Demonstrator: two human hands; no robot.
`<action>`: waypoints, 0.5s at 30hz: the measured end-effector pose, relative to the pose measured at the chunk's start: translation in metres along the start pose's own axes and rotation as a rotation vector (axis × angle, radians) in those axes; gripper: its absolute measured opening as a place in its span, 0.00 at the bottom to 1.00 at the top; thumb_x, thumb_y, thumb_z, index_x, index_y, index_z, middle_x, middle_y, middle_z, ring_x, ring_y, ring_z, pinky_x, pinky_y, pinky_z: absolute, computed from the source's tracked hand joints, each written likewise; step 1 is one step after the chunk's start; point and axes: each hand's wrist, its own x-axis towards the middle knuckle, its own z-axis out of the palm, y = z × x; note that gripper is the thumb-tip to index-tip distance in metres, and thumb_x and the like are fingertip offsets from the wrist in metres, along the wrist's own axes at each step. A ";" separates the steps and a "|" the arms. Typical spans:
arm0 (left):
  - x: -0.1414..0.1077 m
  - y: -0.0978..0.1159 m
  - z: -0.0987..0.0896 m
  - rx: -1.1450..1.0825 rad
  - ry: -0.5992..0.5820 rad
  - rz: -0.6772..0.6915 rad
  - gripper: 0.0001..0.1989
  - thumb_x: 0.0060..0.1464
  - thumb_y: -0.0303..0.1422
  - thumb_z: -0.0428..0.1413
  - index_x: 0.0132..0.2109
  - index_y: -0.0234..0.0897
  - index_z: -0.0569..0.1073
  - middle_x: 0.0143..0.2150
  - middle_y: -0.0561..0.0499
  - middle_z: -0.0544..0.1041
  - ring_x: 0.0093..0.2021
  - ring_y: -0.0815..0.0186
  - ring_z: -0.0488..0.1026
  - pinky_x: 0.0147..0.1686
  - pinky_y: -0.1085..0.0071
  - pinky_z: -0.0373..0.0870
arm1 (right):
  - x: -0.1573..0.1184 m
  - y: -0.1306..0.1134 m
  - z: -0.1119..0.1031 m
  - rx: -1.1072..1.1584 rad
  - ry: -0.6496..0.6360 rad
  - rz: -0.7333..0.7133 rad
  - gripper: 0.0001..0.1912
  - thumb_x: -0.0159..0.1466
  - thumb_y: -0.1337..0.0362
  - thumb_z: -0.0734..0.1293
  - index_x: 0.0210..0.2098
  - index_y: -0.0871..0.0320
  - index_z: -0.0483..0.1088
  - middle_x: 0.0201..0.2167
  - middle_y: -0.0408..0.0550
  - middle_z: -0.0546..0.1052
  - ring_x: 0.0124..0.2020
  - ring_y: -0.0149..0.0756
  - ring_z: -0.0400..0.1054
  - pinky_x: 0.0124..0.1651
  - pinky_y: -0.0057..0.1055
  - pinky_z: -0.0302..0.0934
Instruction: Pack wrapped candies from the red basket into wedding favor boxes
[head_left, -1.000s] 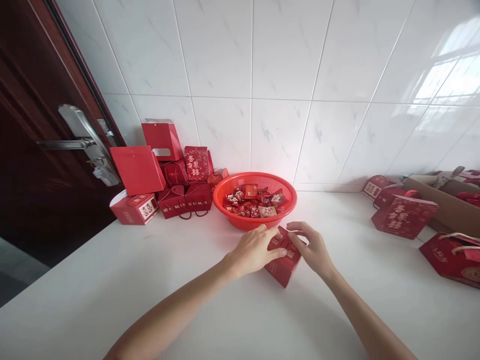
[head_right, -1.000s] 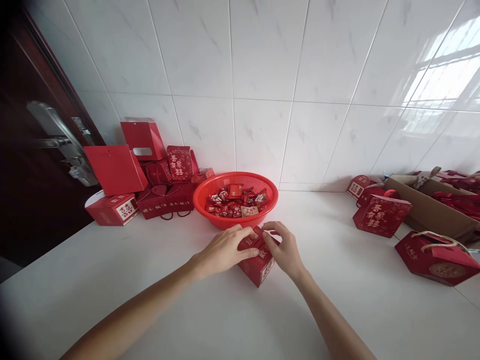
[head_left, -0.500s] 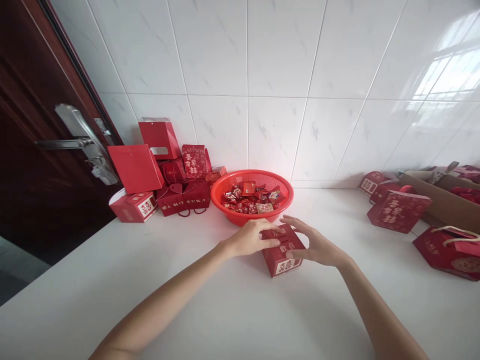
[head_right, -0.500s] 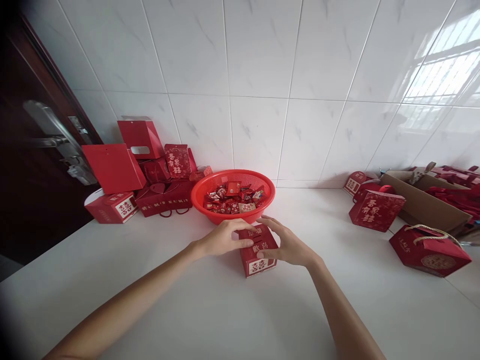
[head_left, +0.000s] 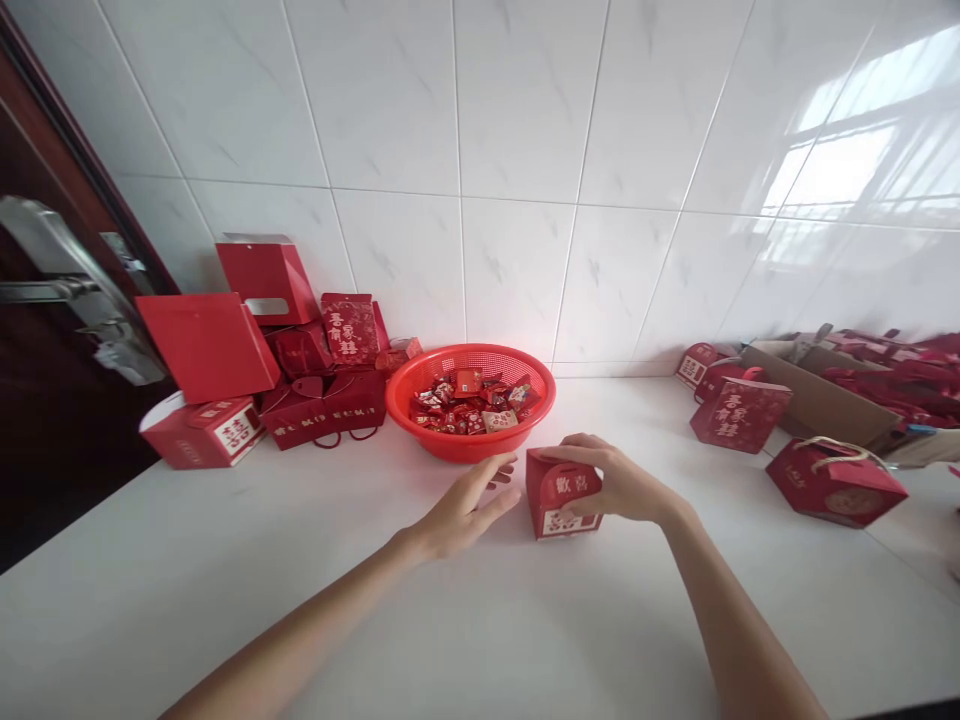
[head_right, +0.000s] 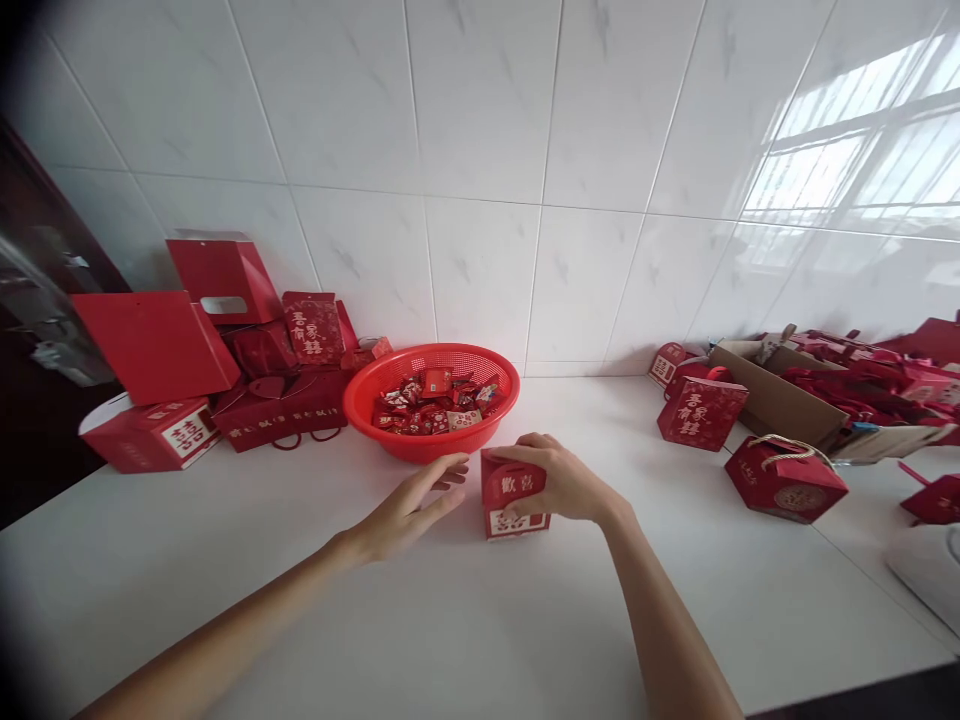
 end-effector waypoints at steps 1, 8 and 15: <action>-0.003 -0.003 -0.001 0.002 -0.002 -0.005 0.25 0.65 0.46 0.53 0.64 0.40 0.67 0.61 0.40 0.75 0.61 0.55 0.72 0.61 0.56 0.70 | -0.004 0.006 -0.009 0.023 0.049 0.023 0.34 0.57 0.56 0.77 0.63 0.40 0.71 0.55 0.52 0.71 0.55 0.51 0.69 0.52 0.44 0.71; -0.021 -0.028 0.007 -0.004 -0.031 -0.077 0.16 0.62 0.41 0.55 0.53 0.39 0.74 0.55 0.43 0.78 0.52 0.59 0.77 0.56 0.60 0.74 | -0.048 0.068 -0.075 -0.002 0.398 0.257 0.34 0.53 0.52 0.75 0.58 0.50 0.75 0.55 0.54 0.75 0.53 0.55 0.73 0.50 0.43 0.72; -0.022 -0.038 0.020 -0.021 0.015 -0.065 0.15 0.62 0.40 0.54 0.49 0.37 0.76 0.50 0.44 0.78 0.49 0.60 0.78 0.53 0.63 0.75 | -0.073 0.122 -0.100 -0.379 0.451 0.463 0.29 0.53 0.64 0.66 0.54 0.52 0.76 0.53 0.52 0.78 0.54 0.53 0.74 0.53 0.43 0.71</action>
